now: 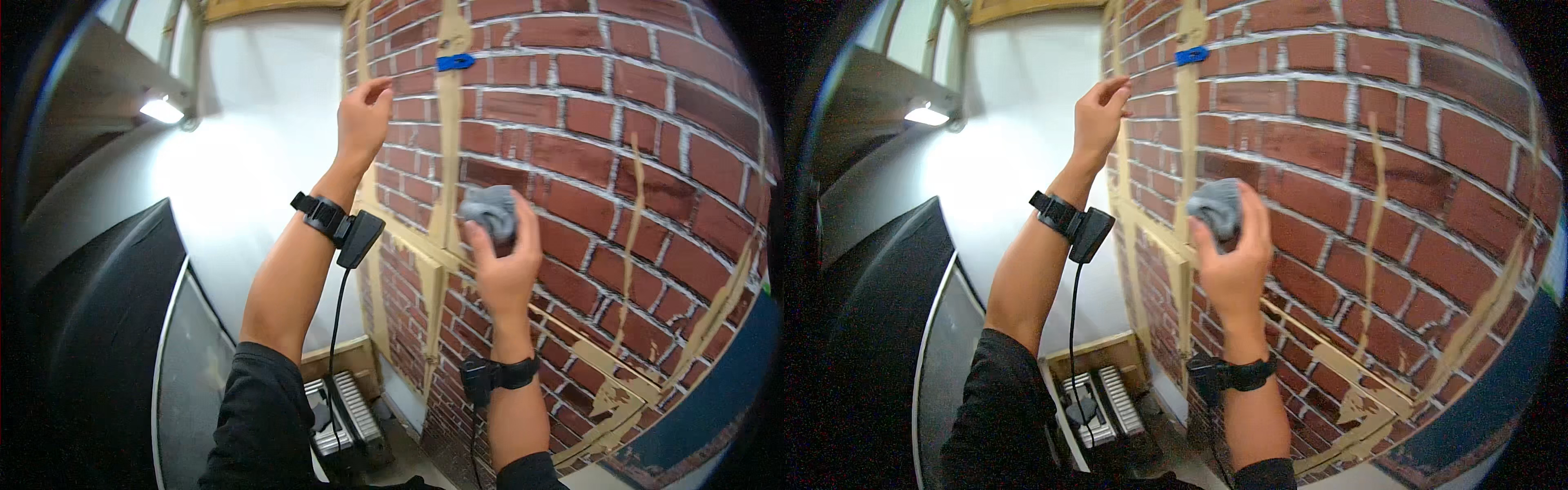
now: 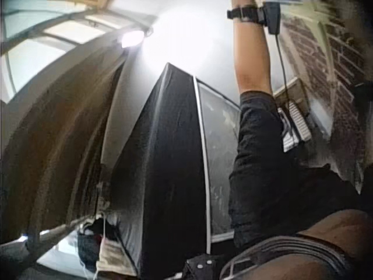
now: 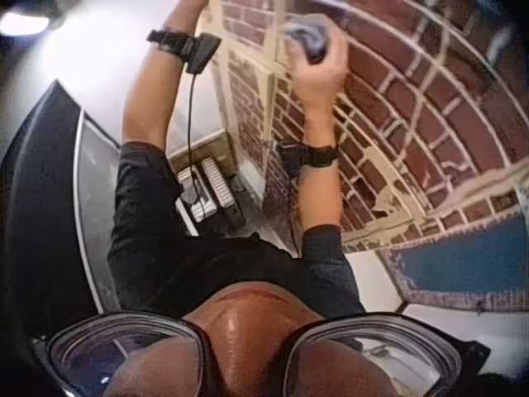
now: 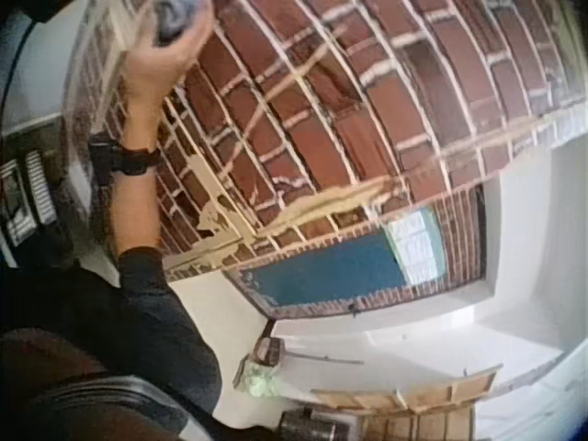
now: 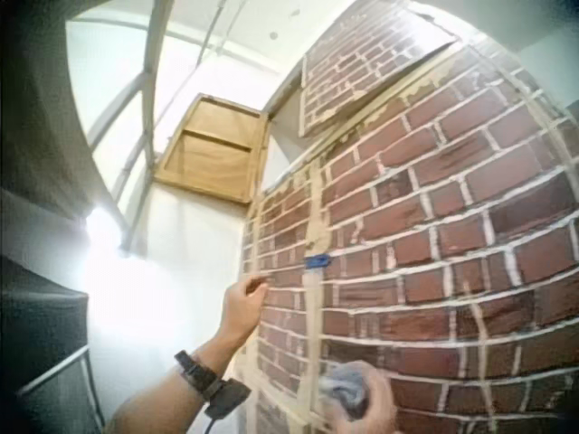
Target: The person wipes the interior surfaces of a wooden bunk bed and a brick-patterned wall section with a cloth, then handles a white electronic device and a red USB cable on a desk.
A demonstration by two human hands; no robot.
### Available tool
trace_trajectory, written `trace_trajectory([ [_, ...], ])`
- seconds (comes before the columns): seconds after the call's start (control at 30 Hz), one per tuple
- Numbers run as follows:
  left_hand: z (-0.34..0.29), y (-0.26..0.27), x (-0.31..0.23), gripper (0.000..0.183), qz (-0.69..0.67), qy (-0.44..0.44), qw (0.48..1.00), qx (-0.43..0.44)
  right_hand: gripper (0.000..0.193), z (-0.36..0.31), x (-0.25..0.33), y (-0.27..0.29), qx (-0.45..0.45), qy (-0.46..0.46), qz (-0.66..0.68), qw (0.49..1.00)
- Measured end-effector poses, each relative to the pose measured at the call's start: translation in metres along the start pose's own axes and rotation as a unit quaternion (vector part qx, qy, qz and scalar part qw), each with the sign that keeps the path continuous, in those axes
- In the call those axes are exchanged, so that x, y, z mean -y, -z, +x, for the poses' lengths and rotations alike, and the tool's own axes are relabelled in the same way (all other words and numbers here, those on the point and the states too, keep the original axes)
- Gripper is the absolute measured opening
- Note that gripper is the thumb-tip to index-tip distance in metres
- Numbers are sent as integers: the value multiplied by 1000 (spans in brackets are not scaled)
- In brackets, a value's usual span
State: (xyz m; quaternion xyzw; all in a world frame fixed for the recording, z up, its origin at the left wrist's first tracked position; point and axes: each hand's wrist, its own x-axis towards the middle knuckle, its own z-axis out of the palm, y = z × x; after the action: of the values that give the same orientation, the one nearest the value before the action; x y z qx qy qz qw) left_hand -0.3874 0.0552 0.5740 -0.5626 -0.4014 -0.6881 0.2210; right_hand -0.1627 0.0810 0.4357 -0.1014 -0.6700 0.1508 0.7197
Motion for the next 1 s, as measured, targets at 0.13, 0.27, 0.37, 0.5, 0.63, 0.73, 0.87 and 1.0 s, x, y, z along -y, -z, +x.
trace_trajectory([
  [0.13,-18,90,12,27,81,116,985,-95,48,-7,2,-15,-80,-70,85,991],
  [0.27,-14,198,15,32,231,101,922,-295,40,-12,12,-33,-113,-110,231,960],
  [0.37,4,235,-9,53,432,57,827,-356,36,-12,6,-50,-138,-119,264,947],
  [0.5,27,257,-27,88,525,-96,773,-344,34,-17,0,-69,-118,-110,249,955],
  [0.63,52,288,-42,86,587,-120,718,-354,33,-22,0,-79,-108,-111,247,957],
  [0.73,63,285,-58,76,551,-33,764,-335,33,-23,-6,-78,-106,-106,251,956],
  [0.87,60,276,-62,73,611,-32,721,-325,34,-21,-6,-72,-112,-128,265,949],
  [1.0,52,321,-95,25,450,-240,798,-321,35,-18,2,-63,-101,-158,323,928],
])
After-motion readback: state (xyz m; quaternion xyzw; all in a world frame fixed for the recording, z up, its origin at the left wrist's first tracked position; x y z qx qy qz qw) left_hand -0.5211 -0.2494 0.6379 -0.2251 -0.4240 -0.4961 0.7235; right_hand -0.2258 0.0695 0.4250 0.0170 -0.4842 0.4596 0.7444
